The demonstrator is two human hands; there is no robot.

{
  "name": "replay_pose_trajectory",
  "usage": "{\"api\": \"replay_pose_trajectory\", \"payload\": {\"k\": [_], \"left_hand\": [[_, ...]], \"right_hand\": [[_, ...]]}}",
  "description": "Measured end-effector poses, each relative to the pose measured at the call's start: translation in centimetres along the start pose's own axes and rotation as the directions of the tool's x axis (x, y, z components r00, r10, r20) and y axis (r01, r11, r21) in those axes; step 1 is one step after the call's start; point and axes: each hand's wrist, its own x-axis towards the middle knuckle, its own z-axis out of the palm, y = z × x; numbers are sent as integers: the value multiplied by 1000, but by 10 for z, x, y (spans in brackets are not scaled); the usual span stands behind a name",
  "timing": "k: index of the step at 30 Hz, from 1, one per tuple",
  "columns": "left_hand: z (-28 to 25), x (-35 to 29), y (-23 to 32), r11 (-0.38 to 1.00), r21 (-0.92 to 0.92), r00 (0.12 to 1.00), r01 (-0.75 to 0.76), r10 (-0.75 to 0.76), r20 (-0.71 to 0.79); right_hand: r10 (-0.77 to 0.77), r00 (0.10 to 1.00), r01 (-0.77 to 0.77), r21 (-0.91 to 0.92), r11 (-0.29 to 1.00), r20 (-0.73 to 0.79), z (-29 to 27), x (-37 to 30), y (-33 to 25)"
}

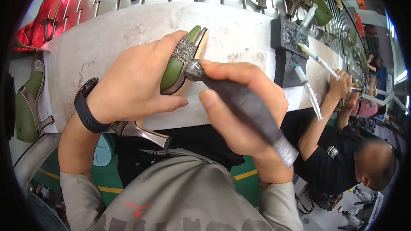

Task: The person assembles high-heeled shoes by fitting soles onto shoe lasts by hand, pressing them together, tapping the edges with a hammer, and applying liquid with a syringe.

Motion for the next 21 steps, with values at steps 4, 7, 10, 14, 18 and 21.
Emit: {"api": "replay_pose_trajectory", "payload": {"k": [4, 7, 10, 14, 18, 21], "left_hand": [[2, -1, -3, 1000, -16, 1000, -7, 7, -15], [-11, -2, -31, 948, -230, 971, -222, 236, 33], [-19, -1, -23, 929, -361, 989, -79, 120, 91], [-5, -4, -19, 957, -260, 992, -127, 124, -30], [-7, -8, -15, 972, -211, 993, -106, 92, -75], [-6, -3, -14, 970, -221, 994, -104, 97, -43]], "right_hand": [[-423, 903, 426, -248, 870, 69, 17, -10, 16], [-463, 883, 458, -354, 815, 78, 28, -23, 19], [-482, 867, 483, -451, 750, 125, 39, -30, 16], [-496, 867, 474, -400, 784, 57, 63, -39, 19], [-449, 893, 442, -213, 871, 16, 76, -40, 19], [-459, 888, 454, -143, 879, -1, 81, -37, 19]]}}
